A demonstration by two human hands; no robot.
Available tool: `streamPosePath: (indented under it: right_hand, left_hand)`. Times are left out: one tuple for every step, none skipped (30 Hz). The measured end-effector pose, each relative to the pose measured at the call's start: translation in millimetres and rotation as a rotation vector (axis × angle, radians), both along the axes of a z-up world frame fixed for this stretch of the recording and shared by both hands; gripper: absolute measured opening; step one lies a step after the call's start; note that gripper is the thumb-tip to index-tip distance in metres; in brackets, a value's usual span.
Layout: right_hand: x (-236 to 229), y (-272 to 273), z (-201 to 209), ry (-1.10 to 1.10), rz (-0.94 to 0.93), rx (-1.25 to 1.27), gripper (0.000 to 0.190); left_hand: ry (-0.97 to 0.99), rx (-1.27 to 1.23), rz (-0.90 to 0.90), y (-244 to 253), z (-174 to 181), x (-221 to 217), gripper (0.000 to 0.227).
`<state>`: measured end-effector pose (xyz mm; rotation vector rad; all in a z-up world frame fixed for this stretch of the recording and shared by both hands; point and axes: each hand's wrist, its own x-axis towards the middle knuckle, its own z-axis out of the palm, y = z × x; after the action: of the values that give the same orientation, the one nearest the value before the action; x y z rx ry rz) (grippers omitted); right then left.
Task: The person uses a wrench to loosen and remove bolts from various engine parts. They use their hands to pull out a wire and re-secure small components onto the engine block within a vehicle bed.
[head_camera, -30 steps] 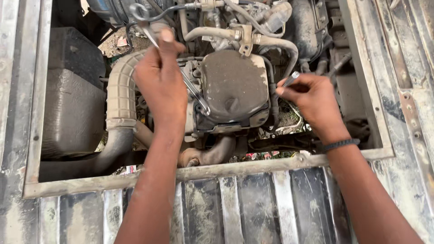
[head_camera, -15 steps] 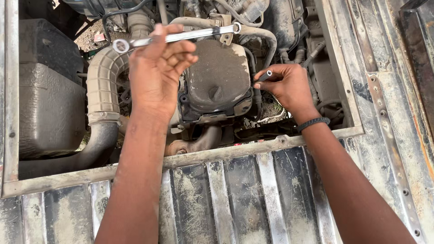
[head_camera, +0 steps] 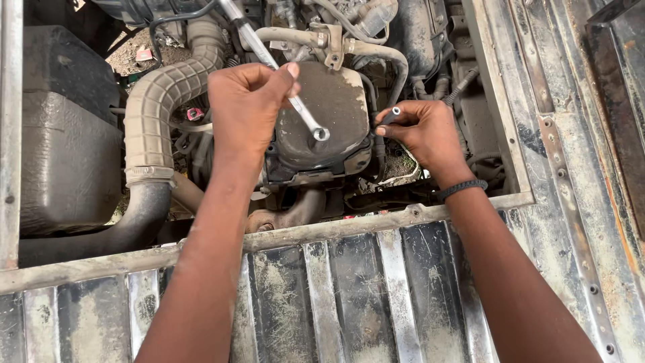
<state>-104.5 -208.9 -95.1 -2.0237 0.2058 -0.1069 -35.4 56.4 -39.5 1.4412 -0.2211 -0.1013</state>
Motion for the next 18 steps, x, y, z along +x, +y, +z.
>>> streamPosePath:
  right_hand:
    - [1,0,0,0.014,-0.009,0.024,0.016]
    - [-1,-2,0,0.033,-0.022,0.046,0.016]
    - [-2,-2,-1,0.035,-0.023,0.045,0.016]
    - [0,-2,-1,0.033,-0.014,0.042,0.015]
    - [1,-2,0,0.030,-0.005,0.039,0.015]
    - [0,-1,1,0.030,-0.003,0.040,0.015]
    - [-3,-1,3,0.018,0.007,-0.014,0.015]
    - [-4,1,4,0.006,0.016,-0.063,0.016]
    - [-2,5,5,0.005,0.018,-0.058,0.016]
    - [-1,7,6,0.000,0.017,-0.121,0.017]
    - [-1,8,7,-0.005,0.017,-0.184,0.019]
    - [-2,7,8,-0.002,0.018,-0.187,0.019]
    - [-3,7,10,0.012,0.003,-0.167,0.018]
    - [-3,8,10,0.022,-0.010,-0.141,0.017]
    - [-4,8,12,0.022,-0.009,-0.138,0.017]
    - [-6,6,14,0.019,-0.011,-0.107,0.017]
    - [-7,6,15,0.016,-0.013,-0.076,0.017]
    - [-7,6,13,0.018,-0.014,-0.075,0.017]
  left_hand:
    - [-0.099,0.229,0.100,1,-4,2,0.020]
    - [-0.193,0.456,0.196,1,-6,1,0.031]
    - [-0.190,0.454,0.194,1,-7,0,0.031]
    - [-0.237,0.300,0.164,1,-6,-2,0.021]
    - [-0.284,0.146,0.134,0,-3,-4,0.040]
    - [-0.285,0.148,0.136,0,1,-5,0.040]
    - [-0.173,-0.011,0.085,-1,5,-6,0.040]
    - [-0.060,-0.165,0.036,-1,10,-7,0.044]
    - [-0.061,-0.160,0.038,1,14,-8,0.044]
    - [0.001,-0.134,0.001,0,17,-8,0.035]
    - [0.063,-0.109,-0.037,-1,18,-9,0.029]
    - [0.066,-0.111,-0.036,-1,17,-10,0.029]
    - [0.067,-0.075,-0.033,0,16,-9,0.024]
    - [0.065,-0.033,-0.029,2,15,-8,0.021]
    - [0.065,-0.031,-0.027,3,13,-8,0.021]
    - [0.089,-0.019,0.002,4,11,-8,0.014]
    - [0.114,-0.007,0.031,5,8,-7,0.014]
    - [0.117,-0.006,0.030,5,5,-7,0.014]
